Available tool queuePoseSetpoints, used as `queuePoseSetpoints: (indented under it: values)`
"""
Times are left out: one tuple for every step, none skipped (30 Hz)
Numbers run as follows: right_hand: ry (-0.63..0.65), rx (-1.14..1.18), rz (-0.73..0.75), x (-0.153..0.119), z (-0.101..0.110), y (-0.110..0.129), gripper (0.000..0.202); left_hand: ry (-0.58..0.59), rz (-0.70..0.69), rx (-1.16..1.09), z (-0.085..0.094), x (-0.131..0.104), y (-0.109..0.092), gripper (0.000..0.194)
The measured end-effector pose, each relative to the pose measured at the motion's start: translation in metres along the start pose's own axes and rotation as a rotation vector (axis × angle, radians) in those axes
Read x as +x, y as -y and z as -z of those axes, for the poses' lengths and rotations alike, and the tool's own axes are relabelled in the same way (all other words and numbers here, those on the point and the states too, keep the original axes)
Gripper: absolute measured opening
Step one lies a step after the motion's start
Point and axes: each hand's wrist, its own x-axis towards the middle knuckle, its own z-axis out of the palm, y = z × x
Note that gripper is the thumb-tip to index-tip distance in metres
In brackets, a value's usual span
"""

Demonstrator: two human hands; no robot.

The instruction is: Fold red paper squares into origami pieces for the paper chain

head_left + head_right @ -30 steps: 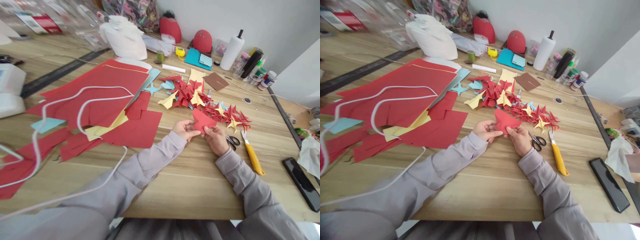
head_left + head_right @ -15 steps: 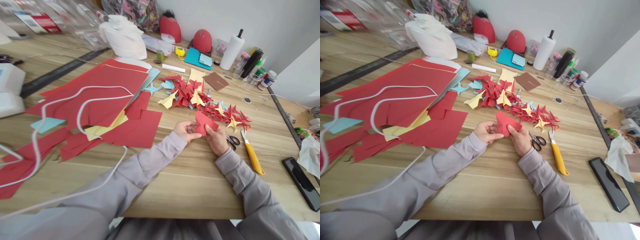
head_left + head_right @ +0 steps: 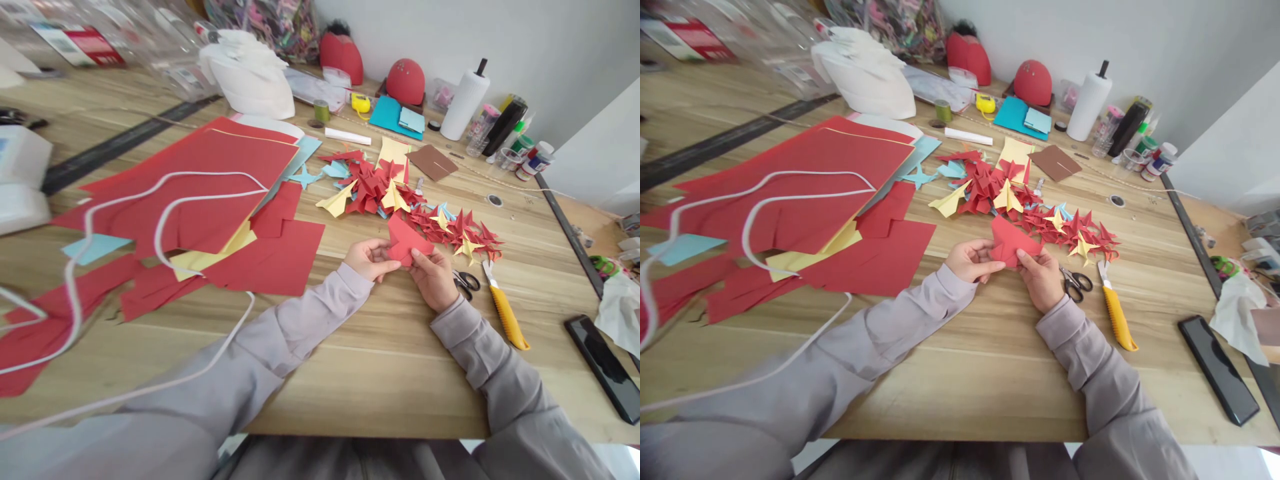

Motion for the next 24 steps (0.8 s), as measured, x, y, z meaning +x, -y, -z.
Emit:
queuePoseSetpoints:
  values:
    - [-0.008,0.009,-0.001,-0.0001,0.0008,-0.0003,0.019,-0.012,-0.011,-0.013,0.0001,0.0004,-0.0002,0.052]
    - [-0.015,0.016,-0.002,-0.0001,0.0016,-0.0008,0.018,-0.028,-0.023,-0.026,0.0004,0.001,-0.0003,0.051]
    - [-0.018,0.018,-0.004,-0.0002,0.0025,-0.0014,0.017,-0.044,-0.037,-0.04,0.0009,0.0019,-0.0004,0.049]
    - [-0.013,0.008,-0.005,-0.0004,0.0032,-0.0021,0.018,-0.061,-0.05,-0.056,0.0014,0.0028,-0.0005,0.047]
    - [0.002,-0.013,-0.006,-0.0006,0.0038,-0.0028,0.019,-0.076,-0.062,-0.07,0.0018,0.0038,-0.0006,0.045]
    - [0.022,-0.042,-0.004,-0.0009,0.0042,-0.0034,0.021,-0.088,-0.072,-0.082,0.0022,0.0045,-0.0008,0.043]
    - [0.041,-0.075,0.002,-0.0012,0.0046,-0.0041,0.024,-0.096,-0.077,-0.089,0.0025,0.0051,-0.001,0.041]
    - [0.057,-0.108,0.008,-0.0015,0.0049,-0.0047,0.027,-0.103,-0.079,-0.091,0.0025,0.0053,-0.0013,0.04]
    - [0.065,-0.14,0.011,-0.0018,0.0052,-0.0052,0.028,-0.108,-0.075,-0.085,0.0024,0.0052,-0.0015,0.038]
    - [0.068,-0.173,0.012,-0.002,0.0056,-0.0057,0.027,-0.112,-0.07,-0.069,0.0022,0.0048,-0.0018,0.037]
    - [0.066,-0.204,0.012,-0.0021,0.0059,-0.0061,0.025,-0.113,-0.065,-0.047,0.0018,0.0041,-0.0021,0.037]
    - [0.065,-0.233,0.013,-0.0022,0.0062,-0.0063,0.022,-0.113,-0.06,-0.024,0.0014,0.0032,-0.0023,0.036]
    - [0.065,-0.258,0.013,-0.0022,0.0063,-0.0064,0.02,-0.112,-0.058,-0.003,0.0009,0.0024,-0.0026,0.037]
    - [0.067,-0.274,0.015,-0.0023,0.0063,-0.0061,0.019,-0.11,-0.056,0.012,0.0004,0.0016,-0.0028,0.038]
    - [0.07,-0.281,0.018,-0.0025,0.0061,-0.0056,0.018,-0.106,-0.054,0.021,-0.0001,0.0011,-0.0029,0.039]
    - [0.074,-0.283,0.018,-0.0028,0.0056,-0.0049,0.018,-0.102,-0.052,0.023,-0.0005,0.0007,-0.003,0.04]
    - [0.079,-0.286,0.013,-0.0033,0.0048,-0.0039,0.018,-0.098,-0.05,0.021,-0.0009,0.0005,-0.0031,0.042]
    - [0.086,-0.299,0.006,-0.004,0.0039,-0.0027,0.018,-0.094,-0.048,0.021,-0.0011,0.0004,-0.0031,0.044]
    - [0.092,-0.322,0.0,-0.0048,0.003,-0.0016,0.019,-0.09,-0.045,0.024,-0.0012,0.0005,-0.0032,0.044]
    - [0.097,-0.355,-0.004,-0.0057,0.0021,-0.0005,0.02,-0.087,-0.044,0.033,-0.0012,0.0007,-0.0033,0.044]
    - [0.099,-0.391,-0.004,-0.0066,0.0014,0.0002,0.021,-0.086,-0.042,0.045,-0.0009,0.0008,-0.0035,0.042]
    - [0.095,-0.421,0.002,-0.0073,0.0009,0.0006,0.022,-0.084,-0.04,0.057,-0.0005,0.001,-0.0038,0.041]
    - [0.088,-0.437,0.011,-0.0079,0.0008,0.0004,0.023,-0.08,-0.036,0.065,0.0,0.001,-0.0042,0.041]
    - [0.08,-0.438,0.019,-0.0081,0.0011,-0.0002,0.024,-0.076,-0.03,0.069,0.0006,0.001,-0.0046,0.041]
